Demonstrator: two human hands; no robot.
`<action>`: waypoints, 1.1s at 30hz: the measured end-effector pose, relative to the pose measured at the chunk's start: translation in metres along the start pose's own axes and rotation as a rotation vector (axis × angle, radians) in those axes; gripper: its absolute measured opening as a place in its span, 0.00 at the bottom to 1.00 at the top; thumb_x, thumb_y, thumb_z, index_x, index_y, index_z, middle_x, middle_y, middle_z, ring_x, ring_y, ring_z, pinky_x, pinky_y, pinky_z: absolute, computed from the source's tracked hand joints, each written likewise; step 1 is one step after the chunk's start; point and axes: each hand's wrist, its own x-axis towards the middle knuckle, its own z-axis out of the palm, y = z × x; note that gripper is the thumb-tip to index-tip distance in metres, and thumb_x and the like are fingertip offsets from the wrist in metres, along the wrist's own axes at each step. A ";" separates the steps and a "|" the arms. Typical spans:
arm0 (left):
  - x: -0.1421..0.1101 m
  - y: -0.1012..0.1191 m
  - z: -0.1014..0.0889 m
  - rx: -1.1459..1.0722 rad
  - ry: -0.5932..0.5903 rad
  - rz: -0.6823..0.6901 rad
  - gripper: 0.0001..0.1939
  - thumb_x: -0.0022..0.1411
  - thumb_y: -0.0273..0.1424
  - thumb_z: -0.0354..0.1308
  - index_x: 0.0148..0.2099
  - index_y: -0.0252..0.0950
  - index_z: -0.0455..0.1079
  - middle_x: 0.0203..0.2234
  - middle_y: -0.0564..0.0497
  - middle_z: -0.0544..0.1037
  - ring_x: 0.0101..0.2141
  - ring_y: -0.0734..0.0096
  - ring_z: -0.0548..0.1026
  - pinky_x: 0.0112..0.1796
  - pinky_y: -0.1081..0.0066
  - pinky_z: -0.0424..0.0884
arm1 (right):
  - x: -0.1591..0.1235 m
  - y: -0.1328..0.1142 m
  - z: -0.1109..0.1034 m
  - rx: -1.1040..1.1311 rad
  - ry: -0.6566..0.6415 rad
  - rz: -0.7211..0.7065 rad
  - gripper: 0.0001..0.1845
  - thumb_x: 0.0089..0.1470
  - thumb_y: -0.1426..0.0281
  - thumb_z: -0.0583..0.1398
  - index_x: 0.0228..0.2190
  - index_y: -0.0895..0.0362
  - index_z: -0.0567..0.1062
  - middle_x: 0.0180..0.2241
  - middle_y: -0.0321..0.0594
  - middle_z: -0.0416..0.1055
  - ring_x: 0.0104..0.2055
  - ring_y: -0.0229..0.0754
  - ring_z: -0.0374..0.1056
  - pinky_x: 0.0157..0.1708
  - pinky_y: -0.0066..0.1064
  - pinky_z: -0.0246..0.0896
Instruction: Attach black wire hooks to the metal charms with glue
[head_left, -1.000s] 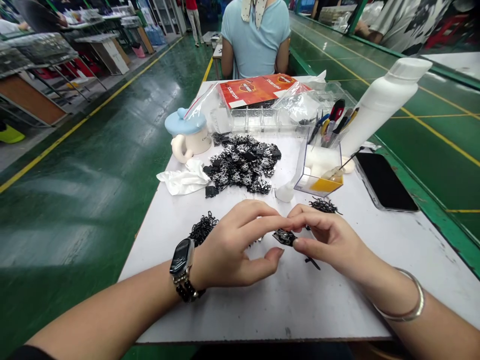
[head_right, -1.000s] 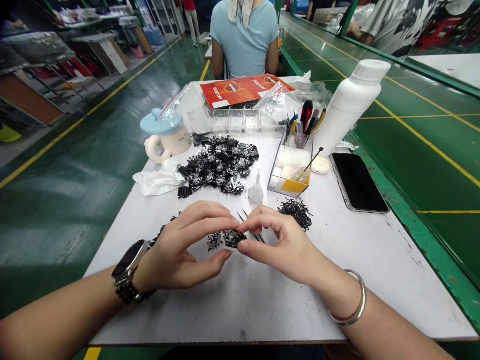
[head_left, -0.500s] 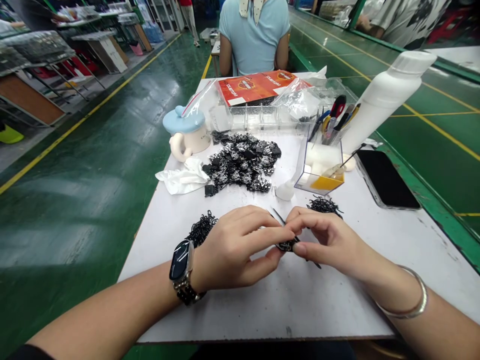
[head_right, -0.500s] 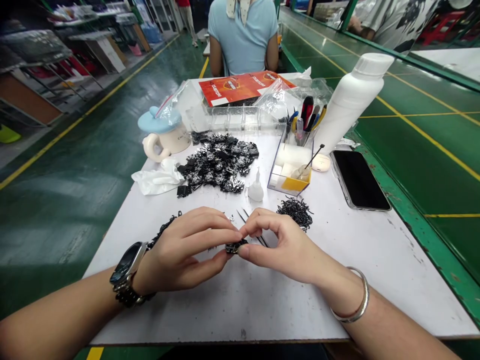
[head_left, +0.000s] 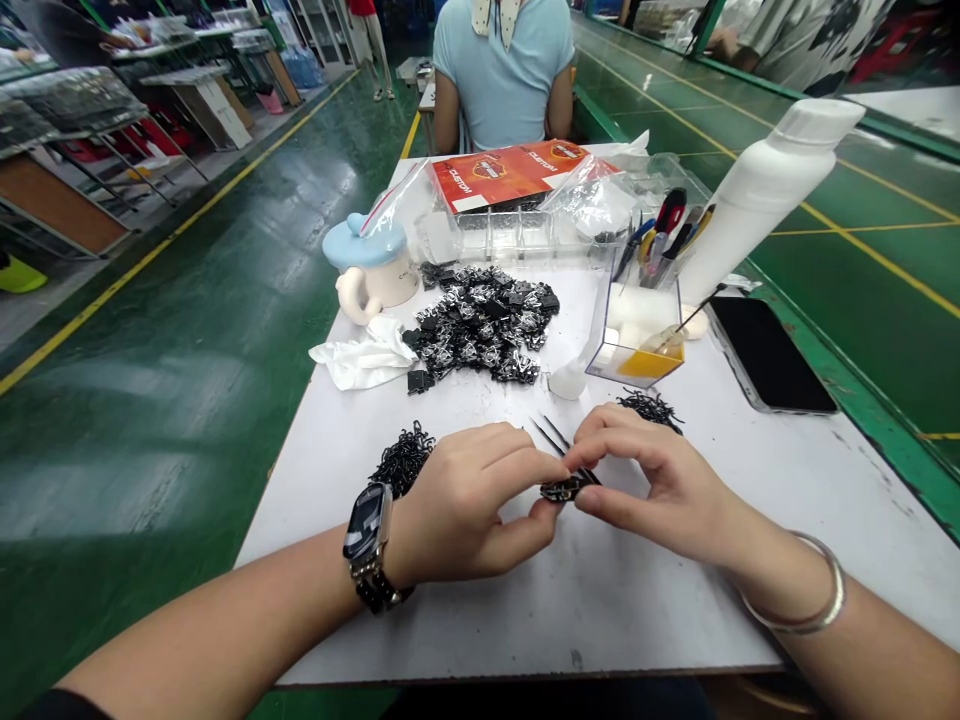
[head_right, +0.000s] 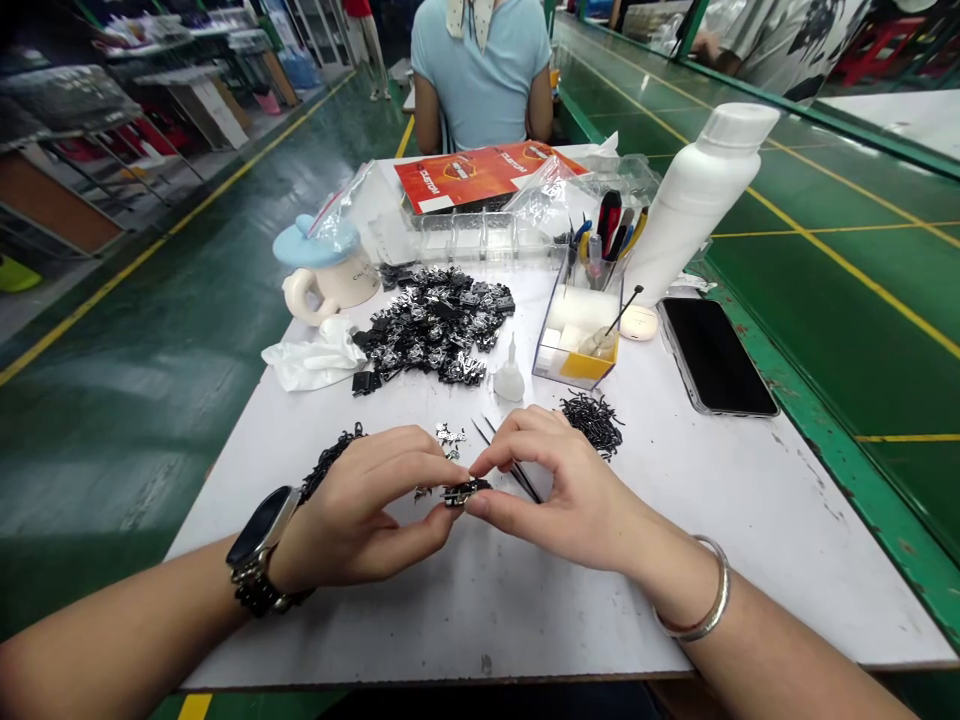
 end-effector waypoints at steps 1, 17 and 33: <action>0.000 0.001 0.000 -0.055 0.001 -0.044 0.07 0.57 0.25 0.55 0.39 0.35 0.71 0.25 0.48 0.75 0.27 0.69 0.71 0.30 0.70 0.66 | 0.000 0.000 0.000 -0.031 0.004 -0.034 0.07 0.53 0.64 0.62 0.33 0.53 0.74 0.29 0.37 0.67 0.35 0.40 0.62 0.39 0.36 0.53; 0.004 0.006 0.014 -1.196 -0.100 -0.907 0.14 0.45 0.29 0.69 0.30 0.31 0.67 0.20 0.55 0.71 0.22 0.82 0.66 0.26 0.78 0.61 | -0.002 0.001 0.014 -0.058 0.063 -0.079 0.09 0.54 0.73 0.57 0.23 0.57 0.65 0.23 0.33 0.62 0.30 0.37 0.59 0.34 0.34 0.49; 0.005 0.004 0.018 -1.162 -0.053 -1.042 0.09 0.40 0.24 0.61 0.28 0.33 0.65 0.13 0.59 0.70 0.15 0.82 0.65 0.19 0.79 0.63 | 0.004 0.011 0.004 -0.029 0.246 0.112 0.08 0.55 0.64 0.59 0.30 0.55 0.68 0.25 0.33 0.64 0.28 0.35 0.61 0.32 0.30 0.55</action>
